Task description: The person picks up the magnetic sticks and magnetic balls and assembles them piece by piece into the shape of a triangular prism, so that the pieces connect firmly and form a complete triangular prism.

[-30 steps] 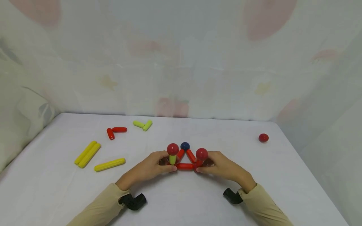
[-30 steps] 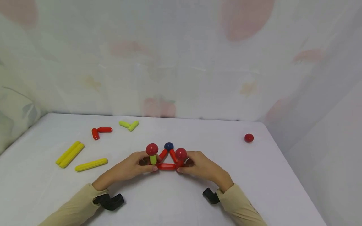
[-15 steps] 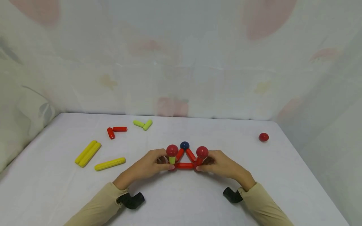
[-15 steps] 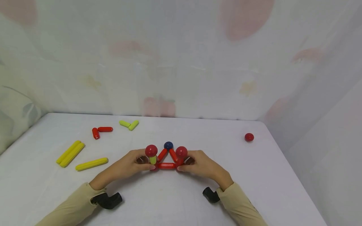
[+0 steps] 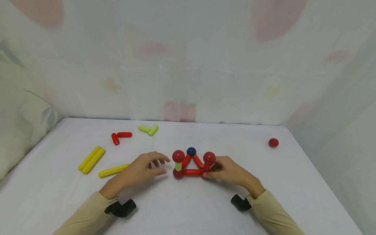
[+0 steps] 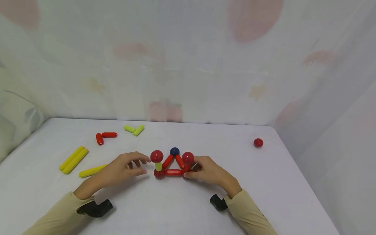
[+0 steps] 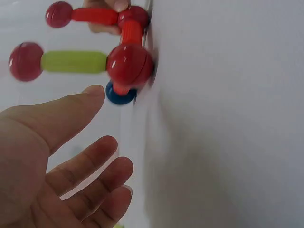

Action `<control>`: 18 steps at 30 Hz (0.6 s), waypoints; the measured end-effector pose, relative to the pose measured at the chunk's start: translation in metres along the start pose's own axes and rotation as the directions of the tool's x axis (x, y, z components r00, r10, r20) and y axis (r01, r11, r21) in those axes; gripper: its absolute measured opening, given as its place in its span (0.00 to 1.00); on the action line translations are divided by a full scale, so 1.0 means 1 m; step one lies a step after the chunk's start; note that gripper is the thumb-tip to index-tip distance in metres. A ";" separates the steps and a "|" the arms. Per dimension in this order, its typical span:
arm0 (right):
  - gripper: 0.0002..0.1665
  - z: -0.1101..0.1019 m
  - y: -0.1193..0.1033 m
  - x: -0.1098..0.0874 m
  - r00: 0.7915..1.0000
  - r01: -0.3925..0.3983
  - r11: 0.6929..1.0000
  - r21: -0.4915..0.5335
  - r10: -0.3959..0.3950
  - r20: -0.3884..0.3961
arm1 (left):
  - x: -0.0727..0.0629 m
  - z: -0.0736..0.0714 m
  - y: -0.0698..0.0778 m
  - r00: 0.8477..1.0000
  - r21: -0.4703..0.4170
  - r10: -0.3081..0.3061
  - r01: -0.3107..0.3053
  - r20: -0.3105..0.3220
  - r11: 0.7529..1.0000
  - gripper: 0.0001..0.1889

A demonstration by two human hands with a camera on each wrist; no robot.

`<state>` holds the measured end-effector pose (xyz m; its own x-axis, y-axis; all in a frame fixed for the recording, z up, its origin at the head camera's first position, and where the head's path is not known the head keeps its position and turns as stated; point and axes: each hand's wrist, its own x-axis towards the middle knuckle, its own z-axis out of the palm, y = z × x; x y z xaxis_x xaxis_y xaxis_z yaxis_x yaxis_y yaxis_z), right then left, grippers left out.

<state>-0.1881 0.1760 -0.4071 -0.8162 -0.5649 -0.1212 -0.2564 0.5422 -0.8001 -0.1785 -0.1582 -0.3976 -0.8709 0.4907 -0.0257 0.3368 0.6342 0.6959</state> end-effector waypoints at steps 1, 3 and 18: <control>0.13 0.000 0.000 0.000 1.000 -0.002 1.000 -0.002 0.002 0.000 | -0.003 -0.004 -0.002 1.000 0.011 -0.004 0.004 -0.011 1.000 0.19; 0.13 0.000 0.000 0.000 1.000 -0.002 1.000 -0.005 0.002 -0.001 | -0.007 -0.011 -0.005 0.999 0.031 -0.008 0.009 -0.036 0.999 0.18; 0.15 0.002 0.001 0.001 1.000 0.003 1.000 -0.002 -0.003 -0.008 | -0.040 -0.046 -0.029 0.990 0.172 -0.029 0.052 -0.136 0.984 0.18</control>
<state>-0.1884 0.1746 -0.4093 -0.8197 -0.5612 -0.1143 -0.2597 0.5421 -0.7992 -0.1700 -0.2230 -0.3836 -0.9207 0.3869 0.0520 0.3477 0.7522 0.5598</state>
